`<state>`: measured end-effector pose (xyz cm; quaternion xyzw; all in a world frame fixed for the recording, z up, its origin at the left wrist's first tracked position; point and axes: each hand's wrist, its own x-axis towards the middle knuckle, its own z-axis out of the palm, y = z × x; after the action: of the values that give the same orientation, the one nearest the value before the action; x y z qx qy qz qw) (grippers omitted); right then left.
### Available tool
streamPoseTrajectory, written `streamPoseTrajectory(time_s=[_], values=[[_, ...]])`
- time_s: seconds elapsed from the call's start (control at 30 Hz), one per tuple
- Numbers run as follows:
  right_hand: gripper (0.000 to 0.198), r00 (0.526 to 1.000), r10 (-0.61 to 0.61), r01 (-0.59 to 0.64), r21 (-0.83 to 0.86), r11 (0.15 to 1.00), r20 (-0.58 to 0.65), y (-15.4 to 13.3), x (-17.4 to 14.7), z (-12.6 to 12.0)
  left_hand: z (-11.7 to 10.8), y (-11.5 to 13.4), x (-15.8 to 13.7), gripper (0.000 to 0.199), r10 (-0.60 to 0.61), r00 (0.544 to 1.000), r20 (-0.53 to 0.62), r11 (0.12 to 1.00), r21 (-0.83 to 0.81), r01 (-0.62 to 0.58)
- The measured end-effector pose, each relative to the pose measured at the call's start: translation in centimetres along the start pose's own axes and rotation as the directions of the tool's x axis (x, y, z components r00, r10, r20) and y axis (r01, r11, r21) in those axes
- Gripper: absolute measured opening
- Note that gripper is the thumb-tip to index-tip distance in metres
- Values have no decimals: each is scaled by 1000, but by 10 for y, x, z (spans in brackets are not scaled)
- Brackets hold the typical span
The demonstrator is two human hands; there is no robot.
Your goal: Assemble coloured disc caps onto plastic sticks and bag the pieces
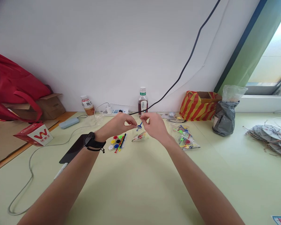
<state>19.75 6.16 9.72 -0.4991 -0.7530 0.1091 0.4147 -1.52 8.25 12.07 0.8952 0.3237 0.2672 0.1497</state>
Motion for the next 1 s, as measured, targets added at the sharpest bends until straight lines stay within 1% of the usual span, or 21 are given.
streamPoseTrajectory(time_s=[0.1, 0.17, 0.27, 0.37, 0.47, 0.5, 0.57, 0.67, 0.73, 0.8, 0.9, 0.93, 1.0], values=[[15, 997, 78, -77, 60, 995, -14, 2, 1, 6, -1, 0, 0, 14, 3, 1000, 1, 1000, 8, -3], [14, 995, 99, -99, 64, 993, 15, 3, 2, 10, -1, 0, 0, 14, 3, 1000, 0, 1000, 12, -3], [15, 989, 119, -122, 27, 992, 88, 4, 0, 16, -2, 1, -1, 13, -1, 1000, 0, 1000, 20, 1], [15, 981, 132, -123, -71, 990, 140, 1, -3, 15, -3, 2, -1, 13, -5, 1000, 2, 1000, 25, 5], [11, 984, 118, -88, -213, 973, 132, -3, -5, 9, -4, 4, -1, 14, -7, 1000, -1, 1000, 29, 7], [13, 987, 105, -72, -250, 966, 121, -4, -5, 6, -4, 4, -1, 14, -8, 1000, -2, 1000, 29, 8], [28, 990, 68, -31, -276, 961, 124, -6, -4, 0, -5, 4, 0, 15, -11, 1000, -6, 1000, 29, 11], [50, 973, 11, 42, -225, 974, 229, -8, -3, -9, -6, 3, 0, 16, -16, 1000, -14, 1000, 23, 16], [57, 952, 2, 61, -198, 978, 306, -8, -4, -13, -7, 3, -1, 15, -22, 1000, -20, 1000, 18, 23], [62, 936, 23, 57, -218, 974, 350, -8, -5, -15, -7, 2, -1, 15, -28, 999, -26, 1000, 13, 29], [63, 926, 31, 67, -245, 967, 376, -9, -8, -16, -7, 1, -1, 15, -37, 999, -27, 999, 18, 37], [61, 928, 20, 75, -239, 968, 373, -8, -8, -16, -7, 0, -2, 15, -38, 999, -26, 999, 21, 39], [49, 933, -7, 92, -220, 971, 360, -7, -7, -17, -8, -2, -2, 15, -39, 999, -28, 999, 16, 39]])
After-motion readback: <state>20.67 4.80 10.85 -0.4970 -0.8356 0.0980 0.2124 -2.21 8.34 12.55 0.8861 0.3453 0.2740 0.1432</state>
